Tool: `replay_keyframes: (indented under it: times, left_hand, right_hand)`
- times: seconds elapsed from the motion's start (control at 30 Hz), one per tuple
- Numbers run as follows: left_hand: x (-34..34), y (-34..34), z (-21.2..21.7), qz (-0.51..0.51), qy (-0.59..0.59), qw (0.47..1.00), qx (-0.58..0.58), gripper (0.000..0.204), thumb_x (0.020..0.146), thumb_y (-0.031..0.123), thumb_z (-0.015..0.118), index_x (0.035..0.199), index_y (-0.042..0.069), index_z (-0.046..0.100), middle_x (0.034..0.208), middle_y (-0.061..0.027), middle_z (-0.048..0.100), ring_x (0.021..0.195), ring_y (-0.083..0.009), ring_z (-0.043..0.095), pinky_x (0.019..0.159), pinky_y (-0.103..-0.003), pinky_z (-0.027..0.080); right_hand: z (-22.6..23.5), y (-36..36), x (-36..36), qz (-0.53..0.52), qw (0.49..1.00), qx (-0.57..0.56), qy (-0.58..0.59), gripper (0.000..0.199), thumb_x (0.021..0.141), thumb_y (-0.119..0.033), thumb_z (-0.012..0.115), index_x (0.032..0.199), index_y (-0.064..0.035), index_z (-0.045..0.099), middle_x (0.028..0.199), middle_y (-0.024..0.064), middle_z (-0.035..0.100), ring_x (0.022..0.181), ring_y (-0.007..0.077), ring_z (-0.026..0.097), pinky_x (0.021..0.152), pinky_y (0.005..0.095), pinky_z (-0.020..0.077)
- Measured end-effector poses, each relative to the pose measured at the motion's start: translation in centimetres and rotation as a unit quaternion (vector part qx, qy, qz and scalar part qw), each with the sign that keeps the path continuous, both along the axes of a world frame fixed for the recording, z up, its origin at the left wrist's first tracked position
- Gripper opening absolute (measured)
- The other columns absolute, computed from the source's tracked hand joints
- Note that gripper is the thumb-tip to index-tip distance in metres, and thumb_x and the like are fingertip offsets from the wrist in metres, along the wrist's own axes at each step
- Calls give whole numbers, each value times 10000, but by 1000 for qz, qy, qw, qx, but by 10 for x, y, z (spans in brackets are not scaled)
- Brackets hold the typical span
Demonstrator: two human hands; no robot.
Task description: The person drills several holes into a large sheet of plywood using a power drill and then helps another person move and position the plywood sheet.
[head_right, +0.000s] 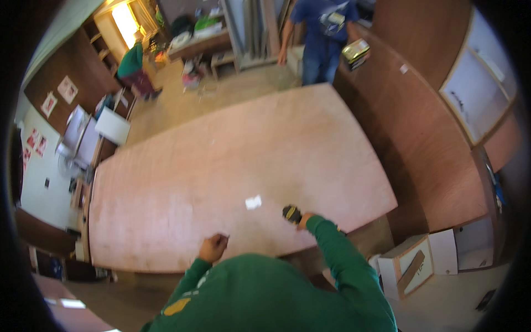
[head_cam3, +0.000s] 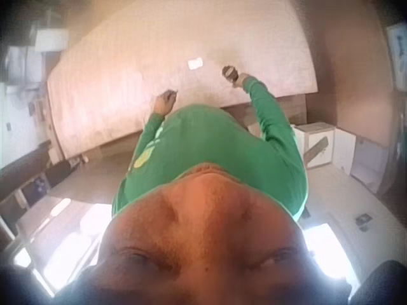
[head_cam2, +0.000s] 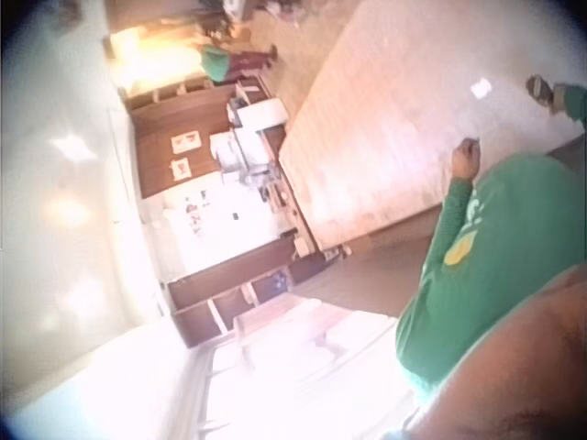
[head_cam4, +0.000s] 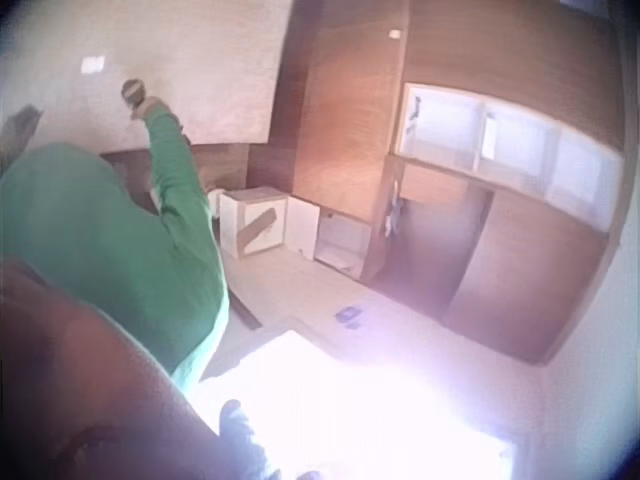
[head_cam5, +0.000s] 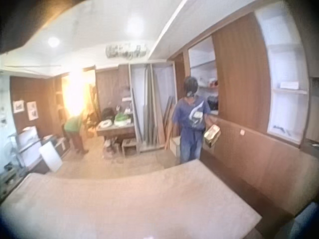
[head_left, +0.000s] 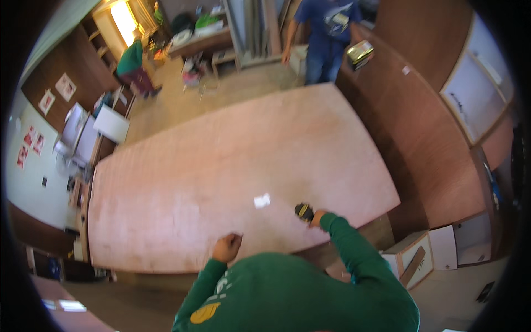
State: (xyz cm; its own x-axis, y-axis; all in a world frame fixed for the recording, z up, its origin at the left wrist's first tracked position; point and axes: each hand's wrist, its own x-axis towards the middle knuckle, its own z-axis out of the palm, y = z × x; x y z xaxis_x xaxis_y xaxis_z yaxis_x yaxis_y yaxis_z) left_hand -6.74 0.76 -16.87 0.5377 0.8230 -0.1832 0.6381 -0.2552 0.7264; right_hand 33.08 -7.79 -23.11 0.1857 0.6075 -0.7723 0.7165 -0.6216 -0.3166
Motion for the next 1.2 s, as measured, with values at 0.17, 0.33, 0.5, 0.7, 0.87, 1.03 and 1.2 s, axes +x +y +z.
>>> replay_keyframes:
  times: [0.17,0.33,0.5,0.7,0.87,1.03,1.2]
  left_hand:
    - [-10,17,21,-12,14,1000,-3,175,866,172,603,964,36,655,813,-169,675,755,-323,658,676,-398,514]
    - [-49,37,-28,42,33,997,-61,136,849,132,622,938,35,656,827,-118,688,779,-242,658,721,-343,517]
    - [-77,65,-97,90,61,994,15,156,829,127,649,958,49,686,838,-124,680,816,-250,661,742,-359,530]
    - [-75,111,-170,166,126,978,-2,180,857,153,600,978,65,700,942,-191,667,893,-361,639,809,-434,517]
    - [-49,159,-190,103,134,985,46,142,885,177,581,943,83,670,971,-161,647,956,-366,609,837,-464,493]
    - [-23,198,-184,82,168,979,80,124,876,189,581,918,109,665,981,-99,638,968,-330,602,816,-465,493]
    - [-28,221,-183,69,230,966,96,117,861,198,586,915,133,667,988,-72,646,976,-299,601,809,-470,479]
  right_hand:
    - [43,1,-11,-119,988,-67,75,419,762,-307,806,842,64,628,615,144,611,470,224,604,440,367,494]
    - [40,10,-13,-195,971,-70,116,361,791,-278,791,843,28,608,596,112,578,459,211,574,445,362,480]
    - [50,11,-12,-241,959,-83,122,311,807,-235,778,882,6,596,587,104,562,446,211,556,431,370,463]
    - [47,16,-7,-265,952,-110,105,258,823,-189,760,934,-20,600,574,94,551,437,207,553,426,364,467]
    - [49,21,-23,-261,956,-110,72,275,817,-203,761,899,6,603,572,99,560,441,205,553,441,364,457]
    - [58,33,-37,-288,950,-112,42,272,811,-195,759,869,16,599,572,96,562,438,199,549,440,361,458]
    - [53,40,-47,-314,942,-114,36,275,807,-204,758,855,15,599,587,102,573,437,198,550,439,355,458]
